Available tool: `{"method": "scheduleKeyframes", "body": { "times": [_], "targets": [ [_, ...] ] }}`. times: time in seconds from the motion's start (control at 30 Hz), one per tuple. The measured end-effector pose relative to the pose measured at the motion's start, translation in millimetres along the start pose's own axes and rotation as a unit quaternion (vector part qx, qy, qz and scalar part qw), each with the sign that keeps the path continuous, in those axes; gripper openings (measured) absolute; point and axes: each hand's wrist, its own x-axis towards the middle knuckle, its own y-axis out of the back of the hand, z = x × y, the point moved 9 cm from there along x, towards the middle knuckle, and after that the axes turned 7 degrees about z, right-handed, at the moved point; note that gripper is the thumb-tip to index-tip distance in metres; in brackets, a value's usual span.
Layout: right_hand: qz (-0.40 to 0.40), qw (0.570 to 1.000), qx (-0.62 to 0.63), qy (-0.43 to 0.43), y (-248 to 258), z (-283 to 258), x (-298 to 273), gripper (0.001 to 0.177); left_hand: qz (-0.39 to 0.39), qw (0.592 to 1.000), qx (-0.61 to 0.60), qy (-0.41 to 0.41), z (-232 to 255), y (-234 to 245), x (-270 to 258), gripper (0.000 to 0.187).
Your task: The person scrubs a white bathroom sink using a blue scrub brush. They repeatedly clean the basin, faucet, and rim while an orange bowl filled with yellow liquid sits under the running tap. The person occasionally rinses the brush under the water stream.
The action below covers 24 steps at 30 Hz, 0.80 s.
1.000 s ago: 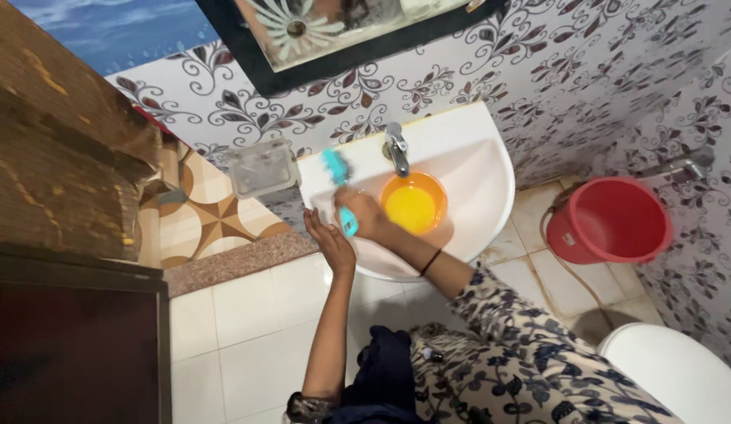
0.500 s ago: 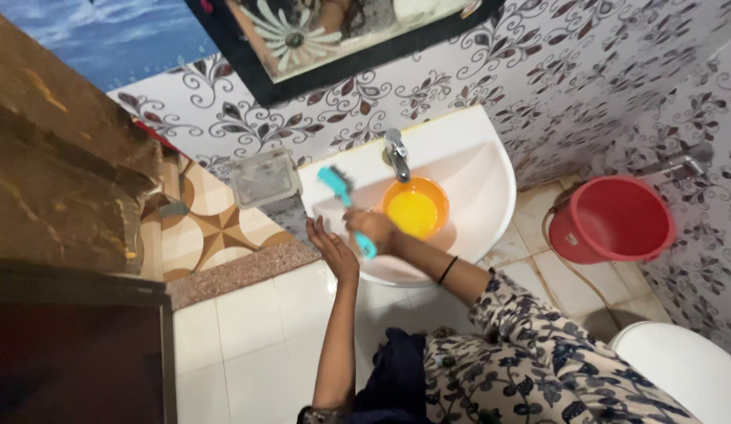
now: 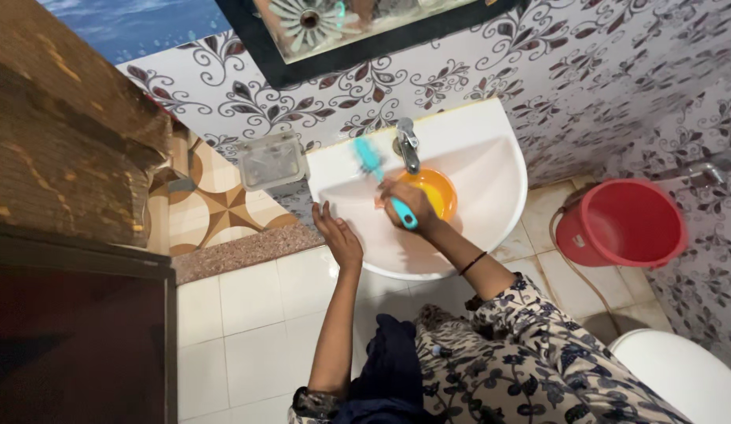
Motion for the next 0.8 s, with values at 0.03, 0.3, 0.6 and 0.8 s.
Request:
{"method": "scheduleKeyframes", "body": {
  "times": [0.03,0.3,0.6,0.8],
  "targets": [
    [0.013,0.999,-0.040,-0.028,4.2,5.7,3.2,0.011,-0.002,1.000,-0.004,-0.005,1.0,-2.7,0.0,0.058],
    [-0.035,0.997,0.057,-0.031,-7.9,-41.4,-10.7,0.020,0.016,1.000,0.006,0.002,-7.8,-0.5,-8.2,0.063],
    [0.004,0.980,-0.064,-0.187,121.1,-32.5,-72.6,0.011,0.003,1.000,0.010,-0.004,-3.9,-0.6,-5.8,0.060],
    [-0.031,0.965,-0.067,-0.251,83.5,10.6,-73.8,0.015,-0.012,1.000,-0.016,-0.005,7.3,0.1,-3.1,0.062]
  ]
}}
